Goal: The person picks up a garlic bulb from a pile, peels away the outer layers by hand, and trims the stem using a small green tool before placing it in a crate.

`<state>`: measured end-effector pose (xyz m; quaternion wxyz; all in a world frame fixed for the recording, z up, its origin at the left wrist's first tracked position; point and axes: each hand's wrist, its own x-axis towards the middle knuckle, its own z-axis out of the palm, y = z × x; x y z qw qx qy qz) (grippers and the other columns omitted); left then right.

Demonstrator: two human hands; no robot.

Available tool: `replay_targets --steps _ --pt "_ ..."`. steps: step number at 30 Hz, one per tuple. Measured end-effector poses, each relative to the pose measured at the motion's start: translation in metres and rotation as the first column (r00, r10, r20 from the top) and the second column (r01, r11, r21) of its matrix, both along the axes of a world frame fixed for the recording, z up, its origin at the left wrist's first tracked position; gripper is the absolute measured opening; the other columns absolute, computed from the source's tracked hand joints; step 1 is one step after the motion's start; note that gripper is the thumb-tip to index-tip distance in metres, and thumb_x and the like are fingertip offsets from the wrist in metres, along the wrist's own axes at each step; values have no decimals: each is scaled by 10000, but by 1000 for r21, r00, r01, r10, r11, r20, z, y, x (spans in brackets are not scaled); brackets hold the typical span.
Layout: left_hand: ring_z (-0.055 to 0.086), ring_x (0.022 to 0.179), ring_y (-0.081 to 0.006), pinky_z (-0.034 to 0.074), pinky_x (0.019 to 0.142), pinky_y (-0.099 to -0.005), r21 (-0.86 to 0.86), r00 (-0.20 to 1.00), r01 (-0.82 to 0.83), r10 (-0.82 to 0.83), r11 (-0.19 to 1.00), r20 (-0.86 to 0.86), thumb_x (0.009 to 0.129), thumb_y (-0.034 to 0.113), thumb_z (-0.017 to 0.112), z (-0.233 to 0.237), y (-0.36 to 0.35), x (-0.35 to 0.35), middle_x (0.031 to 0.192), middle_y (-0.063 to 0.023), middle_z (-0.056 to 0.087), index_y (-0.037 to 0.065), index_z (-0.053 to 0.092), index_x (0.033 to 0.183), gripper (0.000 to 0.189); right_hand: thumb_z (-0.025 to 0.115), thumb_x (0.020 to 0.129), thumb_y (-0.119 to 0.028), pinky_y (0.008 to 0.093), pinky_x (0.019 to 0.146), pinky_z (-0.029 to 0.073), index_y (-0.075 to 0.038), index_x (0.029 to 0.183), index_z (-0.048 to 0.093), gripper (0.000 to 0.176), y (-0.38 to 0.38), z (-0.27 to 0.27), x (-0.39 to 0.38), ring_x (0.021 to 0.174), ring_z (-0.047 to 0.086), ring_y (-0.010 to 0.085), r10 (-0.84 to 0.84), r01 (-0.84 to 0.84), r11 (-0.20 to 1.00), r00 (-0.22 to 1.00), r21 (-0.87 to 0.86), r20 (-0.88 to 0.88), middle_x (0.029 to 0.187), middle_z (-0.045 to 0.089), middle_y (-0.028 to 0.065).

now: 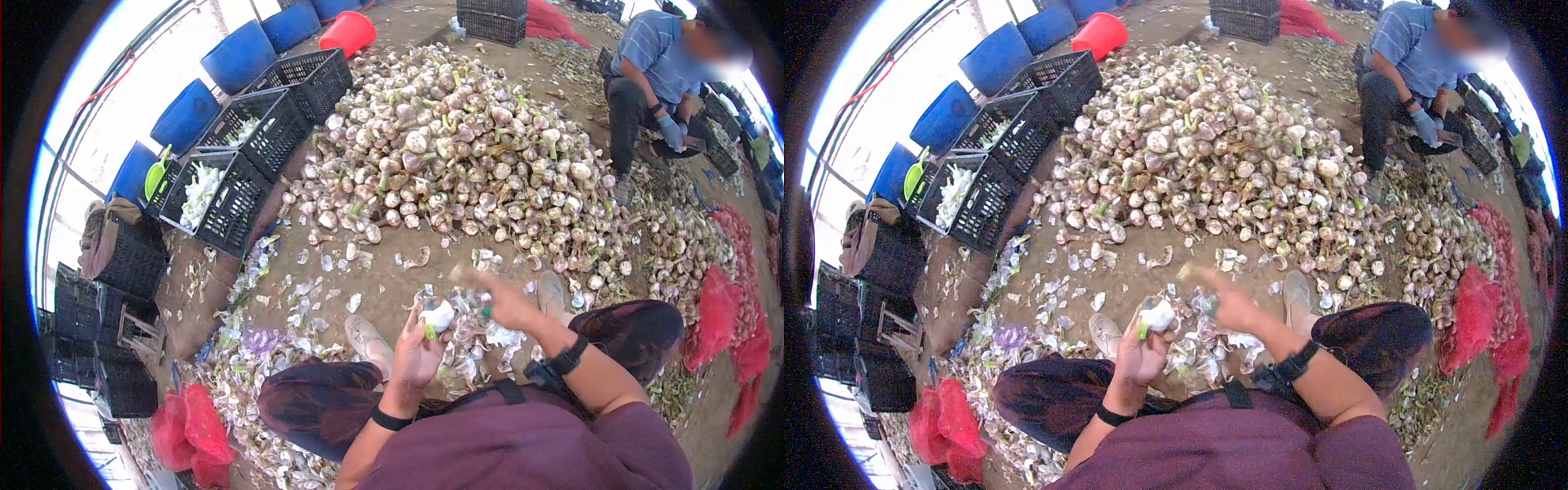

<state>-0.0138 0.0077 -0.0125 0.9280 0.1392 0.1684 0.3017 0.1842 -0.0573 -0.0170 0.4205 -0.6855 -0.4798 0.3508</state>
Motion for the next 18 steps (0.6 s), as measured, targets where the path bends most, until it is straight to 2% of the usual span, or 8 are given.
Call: replay_targets --steps 1,2,4,7,8,9,13,18 --pt "567 955 -264 482 780 -368 -28 999 -47 46 998 -29 851 140 540 -3 2 1 1139 -124 532 61 396 1208 393 657 709 -66 363 886 411 -41 1118 519 432 0 10 -7 988 557 271 198 -198 980 980 0 -31 1026 604 118" --pt "563 958 -250 468 813 -351 -25 999 -47 47 999 12 846 121 527 -4 3 2 1131 -114 531 74 389 1191 375 653 711 -84 365 874 409 -52 1088 542 395 2 22 -12 971 559 273 159 -160 986 987 43 25 1008 610 111" --pt "553 979 -242 457 838 -347 -28 994 -94 92 995 -59 846 114 519 1 3 6 1127 -109 527 77 383 1194 376 645 714 -122 368 851 406 -73 1029 590 324 6 53 -26 937 564 275 69 -86 987 990 135 125 972 622 97" --pt "538 1014 -225 434 884 -357 28 991 -96 98 995 -91 850 134 512 3 2 6 1126 -103 522 80 396 1185 358 614 725 -151 356 790 399 -89 944 630 229 14 74 -37 870 566 265 37 -145 954 925 261 379 915 628 79" --pt "538 1022 -224 426 901 -374 66 991 -94 100 993 -92 848 169 524 5 2 7 1125 -103 530 82 419 1177 356 644 710 -132 330 706 399 -99 877 646 171 17 68 -40 761 569 224 -44 -128 924 900 360 433 818 632 33" --pt "538 1029 -223 417 917 -391 104 991 -94 103 990 -90 847 203 537 6 1 8 1123 -102 537 84 442 1169 357 640 701 -126 325 707 393 -102 862 645 163 18 65 -39 755 568 213 -51 -148 917 877 371 477 806 630 25" --pt "540 966 -210 438 858 -353 92 979 -127 140 988 -150 851 58 475 10 3 4 1051 -104 529 69 368 1180 346 613 662 -100 319 739 370 -109 801 623 140 21 64 -44 730 556 171 -68 -244 888 769 390 636 756 612 -2" --pt "551 962 -222 458 851 -366 145 958 -147 178 978 -224 853 72 449 9 2 1 1048 -108 537 33 398 1165 318 599 658 -90 344 760 365 -95 799 585 142 22 67 -45 744 543 174 -15 -358 872 661 334 750 719 570 12"
